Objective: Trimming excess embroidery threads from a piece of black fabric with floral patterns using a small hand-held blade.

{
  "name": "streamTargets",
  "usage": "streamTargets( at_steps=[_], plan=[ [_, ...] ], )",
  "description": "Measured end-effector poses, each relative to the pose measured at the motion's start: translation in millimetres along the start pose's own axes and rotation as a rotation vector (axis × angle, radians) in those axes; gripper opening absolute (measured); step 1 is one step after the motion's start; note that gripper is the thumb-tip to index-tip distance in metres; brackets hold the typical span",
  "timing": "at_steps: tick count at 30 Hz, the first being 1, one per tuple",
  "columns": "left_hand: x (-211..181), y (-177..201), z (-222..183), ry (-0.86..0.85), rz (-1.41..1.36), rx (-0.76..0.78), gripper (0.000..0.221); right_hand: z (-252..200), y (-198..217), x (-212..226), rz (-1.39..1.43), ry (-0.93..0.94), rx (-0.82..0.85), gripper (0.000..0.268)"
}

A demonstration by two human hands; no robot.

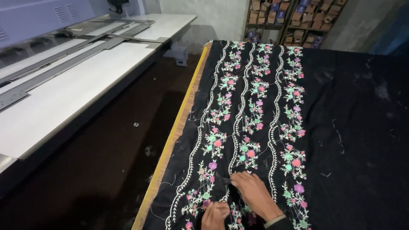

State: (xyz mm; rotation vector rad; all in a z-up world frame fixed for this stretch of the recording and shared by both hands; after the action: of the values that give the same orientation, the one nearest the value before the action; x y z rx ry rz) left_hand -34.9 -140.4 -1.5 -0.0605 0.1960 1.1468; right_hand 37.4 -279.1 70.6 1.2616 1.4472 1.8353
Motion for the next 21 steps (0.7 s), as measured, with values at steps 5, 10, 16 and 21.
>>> streamTargets(
  at_steps=[5,10,16,21],
  plan=[
    [2.7,21.9,6.8,0.47,-0.492,0.324,0.038,-3.0,-1.3,-12.6,0.092,-0.038,-0.04,0.027],
    [29.9,19.9,7.6,1.026,-0.488,0.698,0.02,-9.2,6.0,-2.9,0.175,-0.171,0.086,0.024],
    [31.4,22.8,43.2,1.175,-0.505,0.918,0.02,-13.2,5.0,13.5,0.101,-0.162,0.096,0.016],
    [33.8,15.1,30.6,1.356,-0.75,0.689,0.015,-10.9,-7.5,19.8,-0.004,-0.102,0.084,0.018]
  ],
)
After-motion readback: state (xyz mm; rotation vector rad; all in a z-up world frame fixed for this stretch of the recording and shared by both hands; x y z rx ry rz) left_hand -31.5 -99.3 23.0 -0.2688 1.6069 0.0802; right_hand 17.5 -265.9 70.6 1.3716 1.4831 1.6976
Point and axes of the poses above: each hand's wrist, its own z-axis towards the middle knuckle, its own y-axis out of the back of the hand, x = y × z, the point moved 1 cm from there along z, towards the middle knuckle, and after that the axes turned 1 degree about -z, right-handed, at the moved point
